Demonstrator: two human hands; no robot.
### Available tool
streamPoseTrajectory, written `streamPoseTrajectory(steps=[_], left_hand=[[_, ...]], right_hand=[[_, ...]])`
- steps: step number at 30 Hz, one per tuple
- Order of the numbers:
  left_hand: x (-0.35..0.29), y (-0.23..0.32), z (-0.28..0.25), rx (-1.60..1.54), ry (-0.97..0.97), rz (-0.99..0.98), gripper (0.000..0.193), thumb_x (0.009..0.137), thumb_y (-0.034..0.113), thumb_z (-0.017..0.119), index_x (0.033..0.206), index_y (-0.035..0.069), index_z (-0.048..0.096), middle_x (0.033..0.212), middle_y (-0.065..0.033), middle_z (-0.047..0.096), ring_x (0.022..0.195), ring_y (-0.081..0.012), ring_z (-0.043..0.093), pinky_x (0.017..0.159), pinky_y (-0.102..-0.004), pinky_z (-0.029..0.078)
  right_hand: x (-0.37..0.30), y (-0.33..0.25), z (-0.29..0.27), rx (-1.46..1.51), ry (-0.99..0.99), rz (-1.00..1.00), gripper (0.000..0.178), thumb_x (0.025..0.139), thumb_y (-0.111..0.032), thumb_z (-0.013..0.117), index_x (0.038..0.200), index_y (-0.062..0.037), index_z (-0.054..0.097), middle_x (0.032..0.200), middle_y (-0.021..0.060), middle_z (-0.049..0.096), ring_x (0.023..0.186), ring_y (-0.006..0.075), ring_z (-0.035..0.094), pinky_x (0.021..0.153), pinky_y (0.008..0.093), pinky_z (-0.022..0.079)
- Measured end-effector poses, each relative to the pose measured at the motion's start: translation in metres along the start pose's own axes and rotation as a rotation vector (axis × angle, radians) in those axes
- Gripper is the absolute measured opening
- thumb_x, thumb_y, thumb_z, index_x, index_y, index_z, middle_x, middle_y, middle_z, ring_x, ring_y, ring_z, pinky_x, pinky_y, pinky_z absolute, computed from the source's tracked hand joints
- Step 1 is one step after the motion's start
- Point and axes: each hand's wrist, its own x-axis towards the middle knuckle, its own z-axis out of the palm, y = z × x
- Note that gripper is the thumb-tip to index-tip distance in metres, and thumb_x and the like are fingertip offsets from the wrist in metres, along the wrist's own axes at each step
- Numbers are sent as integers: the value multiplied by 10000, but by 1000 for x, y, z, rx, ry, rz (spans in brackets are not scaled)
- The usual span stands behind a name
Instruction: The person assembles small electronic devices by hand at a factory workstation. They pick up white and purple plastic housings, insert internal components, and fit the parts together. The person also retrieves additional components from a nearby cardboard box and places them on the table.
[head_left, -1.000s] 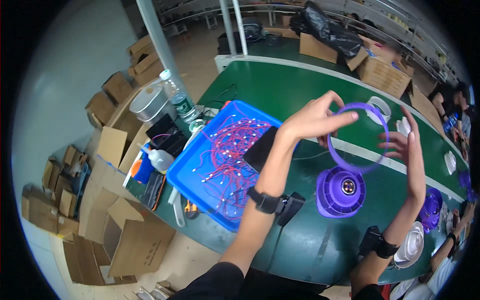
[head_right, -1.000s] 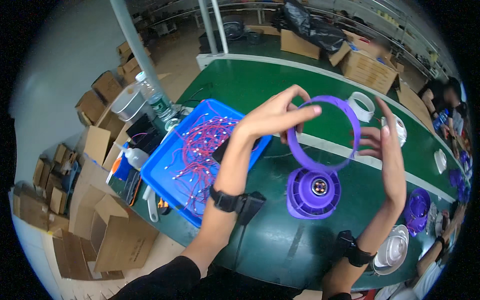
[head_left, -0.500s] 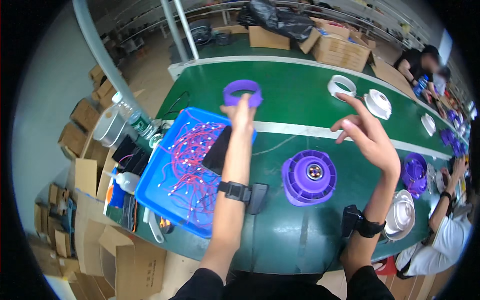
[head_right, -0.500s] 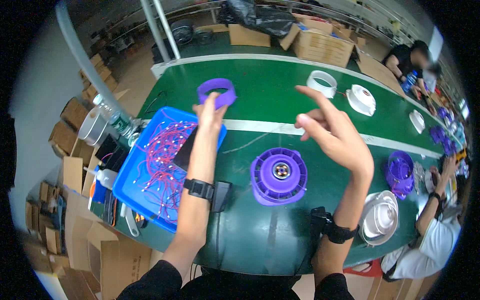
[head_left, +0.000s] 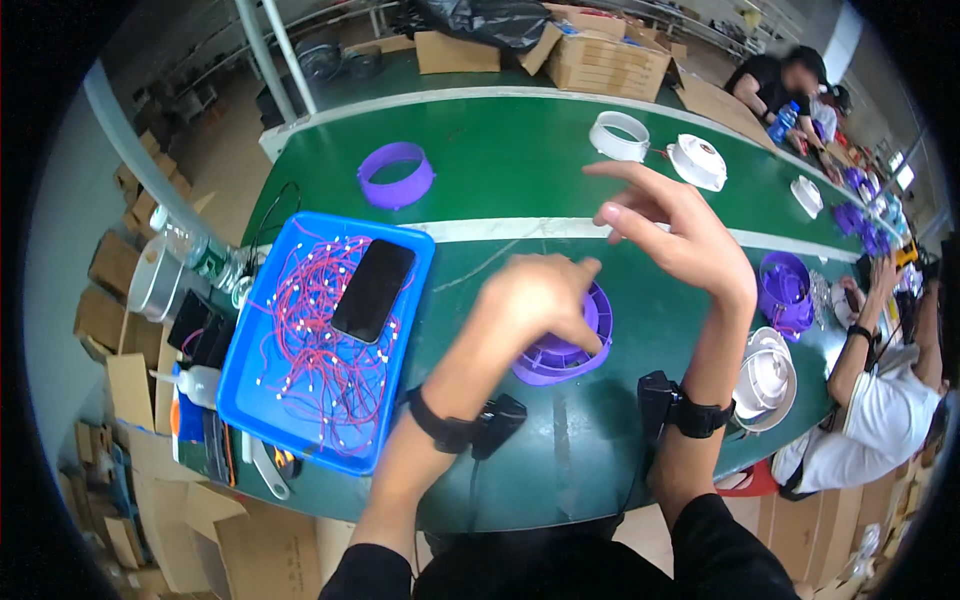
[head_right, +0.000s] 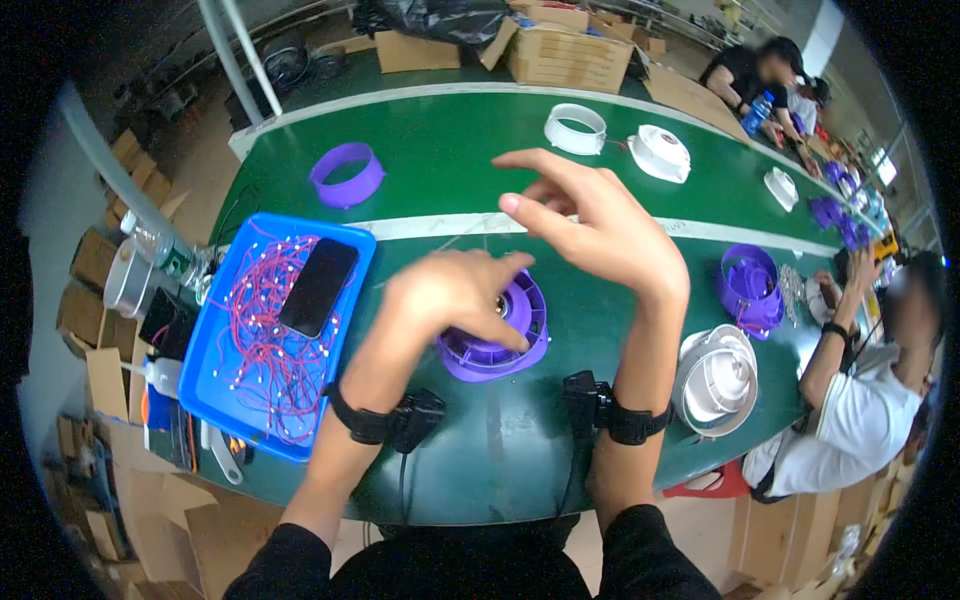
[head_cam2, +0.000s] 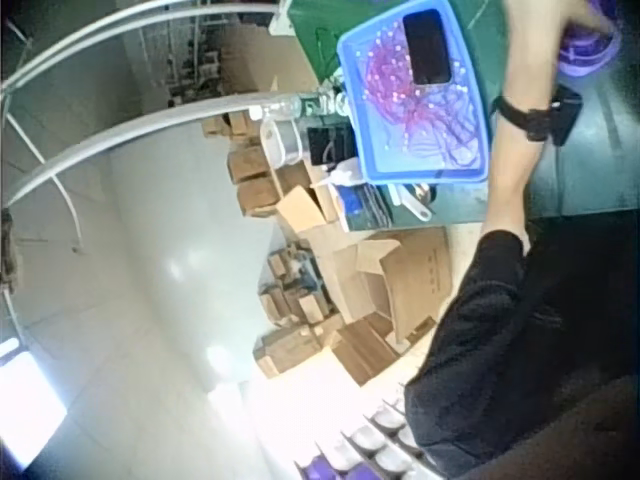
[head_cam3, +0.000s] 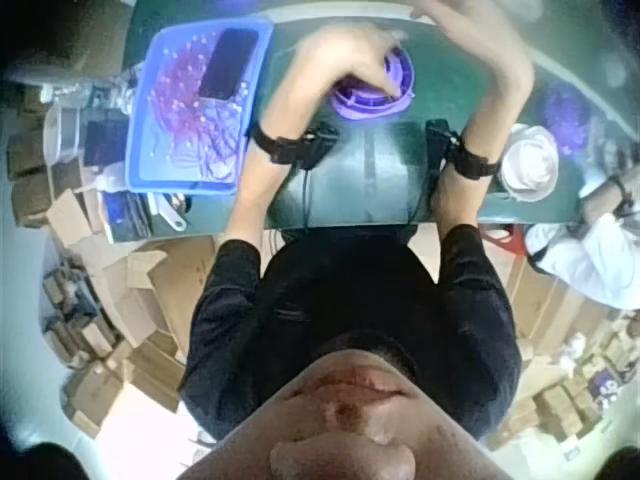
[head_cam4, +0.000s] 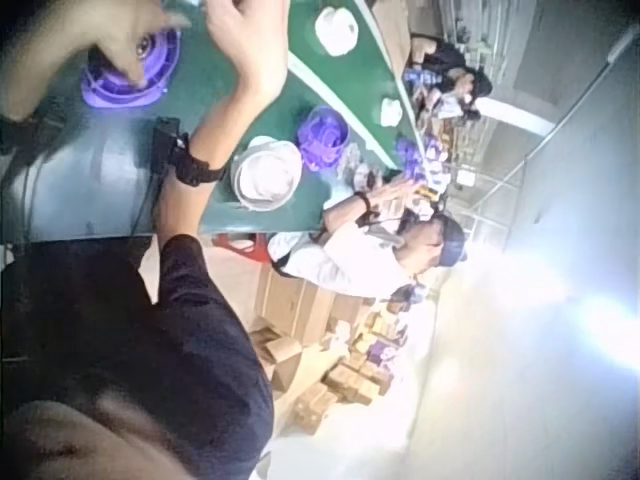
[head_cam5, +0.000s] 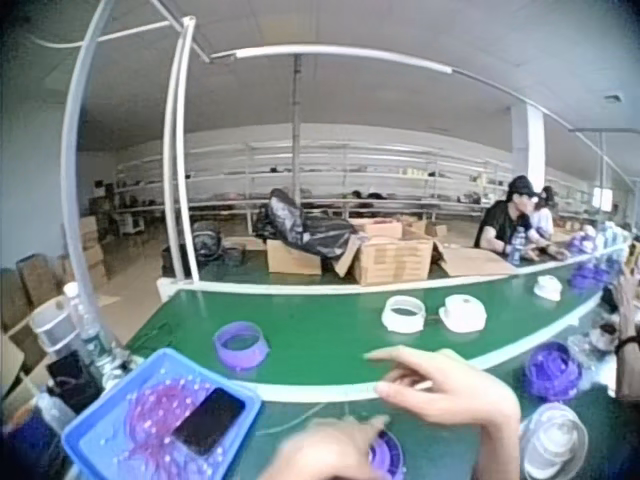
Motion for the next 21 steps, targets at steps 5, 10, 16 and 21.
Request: streamPoseTrajectory(steps=[5,10,16,21], left_hand=[[9,41,21,184,-70,-81,1194,531,404,904,1524,114,306,1429,-258,454,1275,-441,496,995,-523,465],[25,13,27,113,146,-122,1160,571,429,870,1524,123,283,1417,-251,456,1271,-447,490,1016,-547,443],[74,-66,41,-171,769,-360,1026,718,506,755,1516,95,257,1492,-355,289,1301,-543,413,1047,-579,399],[86,-120,62,40,1122,-456,905,762,135,699,1520,61,210,1499,-342,245,1360,-526,320,1019,-645,370]], right_hand=[[-3,-4,-3,26,30,0,374,945,-233,633,1252,-25,591,814,103,680,705,131,635,661,288,520],[-4,-6,-8,8,-48,40,400,968,-250,616,1303,-36,567,908,89,698,798,118,655,744,276,515],[-6,-15,-10,30,-59,-9,397,976,-276,605,1295,-43,577,902,78,702,801,113,657,740,271,511],[-7,-14,-10,14,-40,4,399,978,-282,602,1292,-37,581,892,77,700,798,108,647,748,265,509]])
